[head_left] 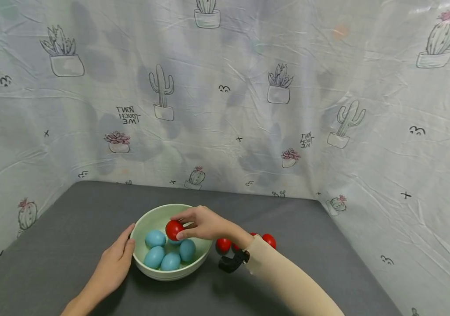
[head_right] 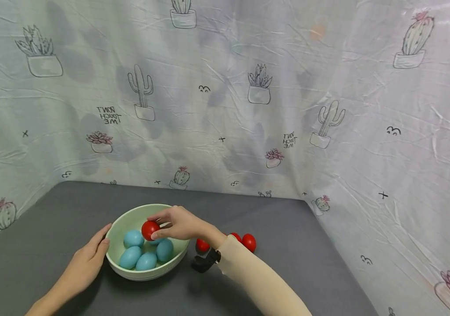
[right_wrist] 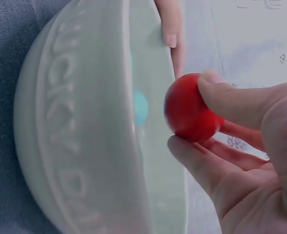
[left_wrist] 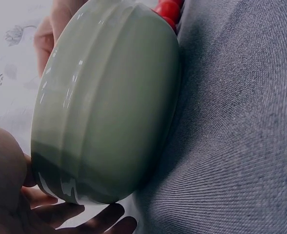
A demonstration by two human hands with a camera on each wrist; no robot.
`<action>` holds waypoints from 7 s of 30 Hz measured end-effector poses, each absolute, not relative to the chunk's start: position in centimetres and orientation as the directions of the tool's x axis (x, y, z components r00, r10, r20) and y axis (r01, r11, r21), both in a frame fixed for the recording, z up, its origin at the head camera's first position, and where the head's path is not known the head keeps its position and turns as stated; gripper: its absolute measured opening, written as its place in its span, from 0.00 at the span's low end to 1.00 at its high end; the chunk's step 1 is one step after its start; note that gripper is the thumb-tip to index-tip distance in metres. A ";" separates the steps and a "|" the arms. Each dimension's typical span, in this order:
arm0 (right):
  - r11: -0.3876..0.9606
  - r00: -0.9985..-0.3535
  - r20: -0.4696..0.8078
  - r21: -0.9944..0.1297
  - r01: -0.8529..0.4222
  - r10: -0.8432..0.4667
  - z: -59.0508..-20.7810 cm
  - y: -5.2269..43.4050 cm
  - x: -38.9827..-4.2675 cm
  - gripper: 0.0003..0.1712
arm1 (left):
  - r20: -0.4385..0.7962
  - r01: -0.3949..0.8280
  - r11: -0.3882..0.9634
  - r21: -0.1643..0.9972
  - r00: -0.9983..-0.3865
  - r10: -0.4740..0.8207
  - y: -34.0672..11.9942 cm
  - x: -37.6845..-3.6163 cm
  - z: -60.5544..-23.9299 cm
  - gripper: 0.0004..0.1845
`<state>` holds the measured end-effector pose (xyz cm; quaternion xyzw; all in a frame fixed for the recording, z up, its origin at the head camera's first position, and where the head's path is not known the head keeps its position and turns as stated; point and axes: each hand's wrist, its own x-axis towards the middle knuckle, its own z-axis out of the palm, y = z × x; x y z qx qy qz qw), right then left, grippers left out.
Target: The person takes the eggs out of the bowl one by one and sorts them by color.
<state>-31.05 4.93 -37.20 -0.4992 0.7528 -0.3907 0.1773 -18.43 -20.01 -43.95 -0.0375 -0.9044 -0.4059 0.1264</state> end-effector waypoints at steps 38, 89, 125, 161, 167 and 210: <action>0.461 -0.874 0.120 -0.811 -0.360 -0.471 -39.4 33.4 -32.3 0.26 | 0.275 0.189 0.656 0.730 -0.961 -0.030 -20.0 -18.4 -43.9 0.29; 0.429 -0.840 -0.071 -0.881 -0.200 -0.538 -43.6 34.8 -33.0 0.36 | 0.257 0.178 0.661 0.729 -0.966 -0.023 -20.2 -18.3 -43.8 0.29; 0.310 -0.697 0.353 -0.707 -0.636 -0.624 -33.3 24.9 -26.4 0.20 | 0.256 0.174 0.656 0.735 -0.966 -0.031 -20.0 -18.2 -44.3 0.29; 0.196 -0.317 -0.029 -0.838 -0.509 -0.948 -39.7 2.5 -29.1 0.16 | 0.250 0.170 0.662 0.730 -0.968 -0.026 -20.0 -18.3 -43.8 0.30; 0.191 -0.277 -0.043 -0.822 -0.536 -0.960 -40.0 2.2 -29.1 0.14 | 0.254 0.170 0.666 0.726 -0.967 -0.030 -20.1 -18.4 -43.9 0.29; 0.119 -0.404 0.000 -0.956 -0.268 -0.915 -39.8 3.4 -28.9 0.29 | 0.287 0.182 0.684 0.706 -0.957 -0.041 -20.3 -18.1 -44.2 0.29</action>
